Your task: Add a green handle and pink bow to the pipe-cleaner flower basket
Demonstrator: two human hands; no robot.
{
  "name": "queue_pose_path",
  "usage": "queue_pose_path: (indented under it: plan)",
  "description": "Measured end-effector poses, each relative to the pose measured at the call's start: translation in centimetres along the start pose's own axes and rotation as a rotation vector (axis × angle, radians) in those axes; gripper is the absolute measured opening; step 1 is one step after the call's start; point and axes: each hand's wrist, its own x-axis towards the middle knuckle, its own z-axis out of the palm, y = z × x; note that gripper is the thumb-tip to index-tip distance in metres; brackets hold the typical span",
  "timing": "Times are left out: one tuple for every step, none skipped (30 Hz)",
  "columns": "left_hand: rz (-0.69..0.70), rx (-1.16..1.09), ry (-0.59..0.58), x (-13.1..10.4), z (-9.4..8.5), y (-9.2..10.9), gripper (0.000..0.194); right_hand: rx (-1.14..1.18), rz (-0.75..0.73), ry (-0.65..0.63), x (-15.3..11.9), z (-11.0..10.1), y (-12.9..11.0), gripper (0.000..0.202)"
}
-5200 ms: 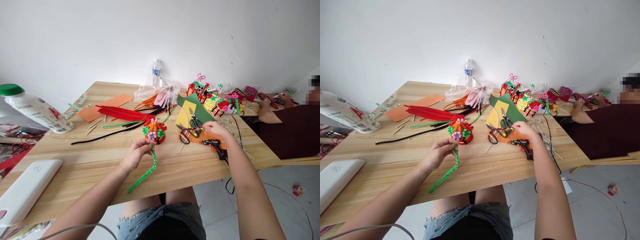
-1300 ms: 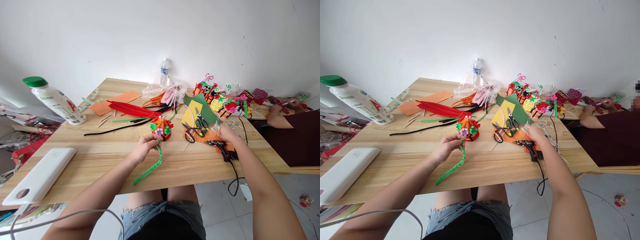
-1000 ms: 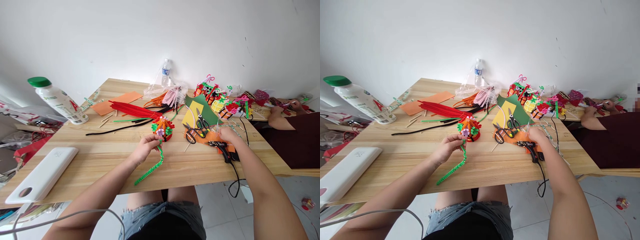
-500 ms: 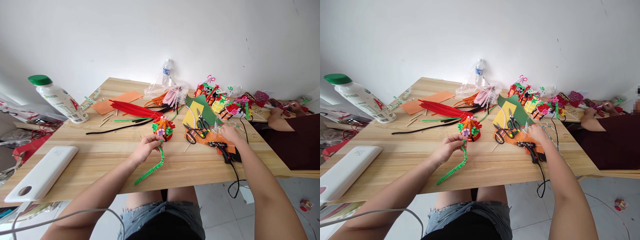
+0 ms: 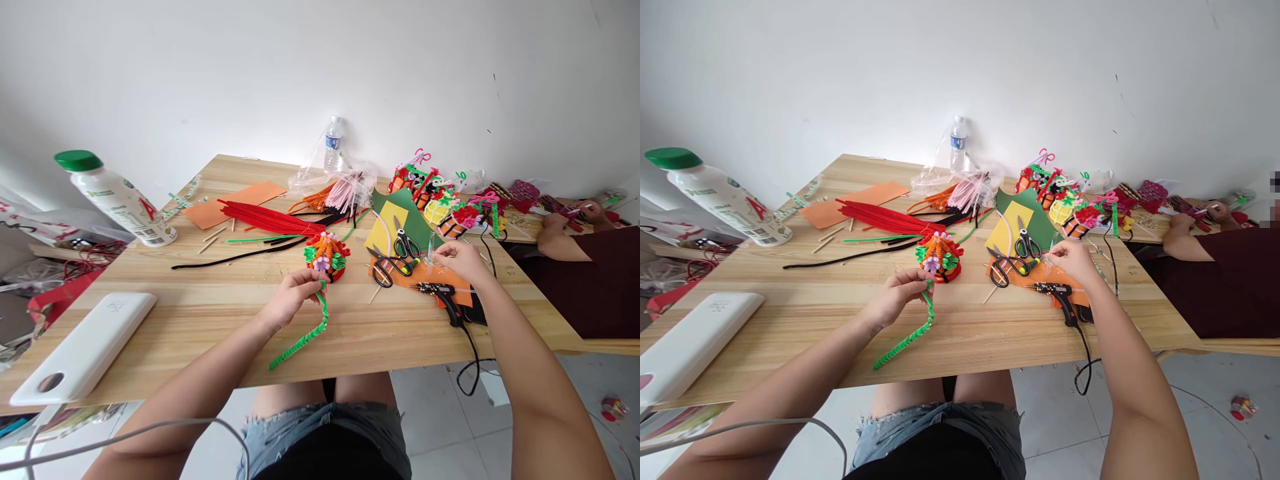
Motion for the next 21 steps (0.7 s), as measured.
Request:
queue_pose_path:
  plan:
    - [0.0,0.0,0.001,0.0,0.0,0.0,0.026,0.053,0.007,-0.026,-0.2,0.1,-0.5,0.023]
    - [0.0,0.0,0.001,0.0,0.0,0.1,0.026,0.099,0.018,-0.047,-0.4,0.3,-1.0,0.024]
    - [-0.001,0.0,0.001,-0.1,0.1,0.2,0.026,0.129,0.034,-0.058,-0.5,0.4,-1.3,0.025]
    - [-0.002,0.0,0.001,-0.1,0.1,0.2,0.027,0.141,0.05,-0.056,-0.6,0.5,-1.5,0.026]
    - [-0.003,0.001,0.001,-0.1,0.1,0.3,0.027,0.135,0.061,-0.046,-0.7,0.6,-1.7,0.026]
    - [-0.005,0.002,0.001,-0.2,0.1,0.3,0.027,0.117,0.06,-0.034,-0.7,0.7,-1.7,0.027]
    - [-0.006,0.003,0.002,-0.2,0.1,0.4,0.027,0.094,0.045,-0.03,-0.7,0.7,-1.7,0.028]
    - [-0.008,0.004,0.003,-0.2,0.1,0.4,0.027,0.077,0.024,-0.034,-0.7,0.8,-1.6,0.029]
    - [-0.008,0.005,0.005,-0.2,0.2,0.4,0.027,0.072,0.004,-0.042,-0.8,0.8,-1.5,0.03]
    - [-0.009,0.006,0.008,-0.2,0.2,0.5,0.027,0.084,-0.008,-0.05,-0.8,0.8,-1.5,0.03]
    - [-0.009,0.006,0.01,-0.2,0.2,0.5,0.026,0.11,-0.009,-0.055,-0.8,0.8,-1.4,0.03]
    - [-0.009,0.005,0.01,-0.3,0.2,0.5,0.026,0.147,0.002,-0.056,-0.9,0.8,-1.5,0.032]
    - [-0.009,0.005,0.009,-0.3,0.3,0.5,0.026,0.191,0.02,-0.055,-0.9,0.7,-1.5,0.034]
    - [-0.007,0.003,0.008,-0.3,0.3,0.5,0.026,0.235,0.043,-0.051,-1.0,0.7,-1.7,0.037]
    - [-0.006,0.002,0.006,-0.3,0.3,0.5,0.026,0.273,0.065,-0.047,-1.0,0.7,-1.9,0.039]
    - [-0.005,0.001,0.003,-0.2,0.3,0.5,0.026,0.3,0.084,-0.042,-1.1,0.7,-2.1,0.04]
    - [-0.003,0.001,0.0,-0.2,0.2,0.4,0.026,0.317,0.096,-0.036,-1.3,0.6,-2.5,0.041]
    - [-0.003,0.001,-0.003,-0.2,0.2,0.4,0.025,0.325,0.098,-0.032,-1.5,0.6,-2.9,0.042]
    - [-0.003,0.001,-0.005,-0.1,0.1,0.3,0.025,0.326,0.086,-0.03,-1.8,0.7,-3.5,0.041]
    - [-0.003,-0.002,-0.009,-0.1,0.1,0.2,0.025,0.32,0.057,-0.035,-2.2,0.8,-4.2,0.04]
    - [-0.007,-0.012,-0.02,0.0,0.0,0.1,0.025,0.308,0.008,-0.043,-2.8,1.0,-5.0,0.038]
